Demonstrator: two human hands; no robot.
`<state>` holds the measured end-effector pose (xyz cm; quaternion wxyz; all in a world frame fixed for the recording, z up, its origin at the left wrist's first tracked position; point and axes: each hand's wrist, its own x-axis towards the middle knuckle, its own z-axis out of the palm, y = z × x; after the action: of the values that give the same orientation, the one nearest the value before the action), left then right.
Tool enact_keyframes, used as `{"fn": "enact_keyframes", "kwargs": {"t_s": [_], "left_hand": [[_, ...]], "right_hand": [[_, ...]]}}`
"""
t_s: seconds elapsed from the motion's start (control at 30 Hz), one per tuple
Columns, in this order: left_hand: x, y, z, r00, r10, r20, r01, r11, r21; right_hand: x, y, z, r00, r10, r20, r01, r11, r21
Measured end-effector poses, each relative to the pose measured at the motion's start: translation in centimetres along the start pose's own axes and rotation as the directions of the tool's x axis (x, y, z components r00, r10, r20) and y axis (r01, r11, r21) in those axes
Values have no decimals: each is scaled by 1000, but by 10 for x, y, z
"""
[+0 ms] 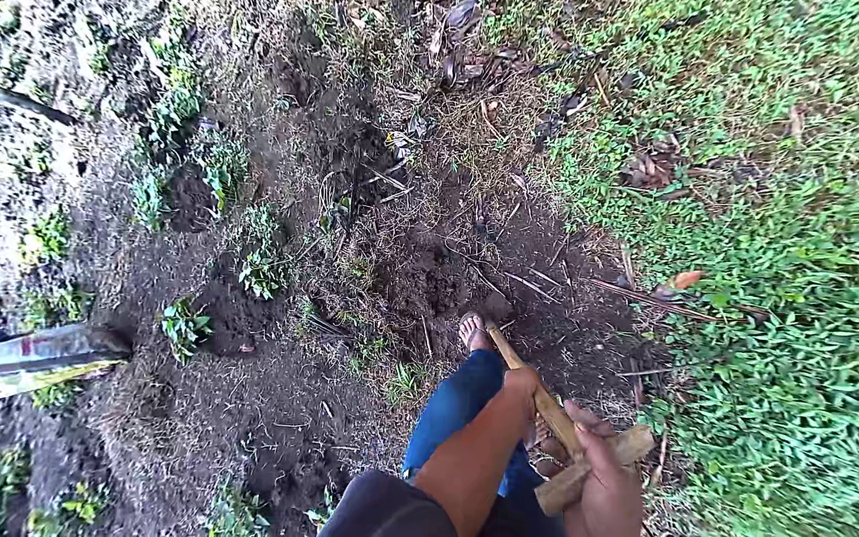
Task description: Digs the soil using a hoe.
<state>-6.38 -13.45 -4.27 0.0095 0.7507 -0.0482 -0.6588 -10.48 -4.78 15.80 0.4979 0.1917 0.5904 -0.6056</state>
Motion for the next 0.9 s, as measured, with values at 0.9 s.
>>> {"fn": "enact_keyframes", "kwargs": {"t_s": [0.9], "left_hand": [[140,-97,82,997,81,-2,-77,958,276]], "right_hand": [[137,63,-201,976,33,-215,-82,971,-226]]}}
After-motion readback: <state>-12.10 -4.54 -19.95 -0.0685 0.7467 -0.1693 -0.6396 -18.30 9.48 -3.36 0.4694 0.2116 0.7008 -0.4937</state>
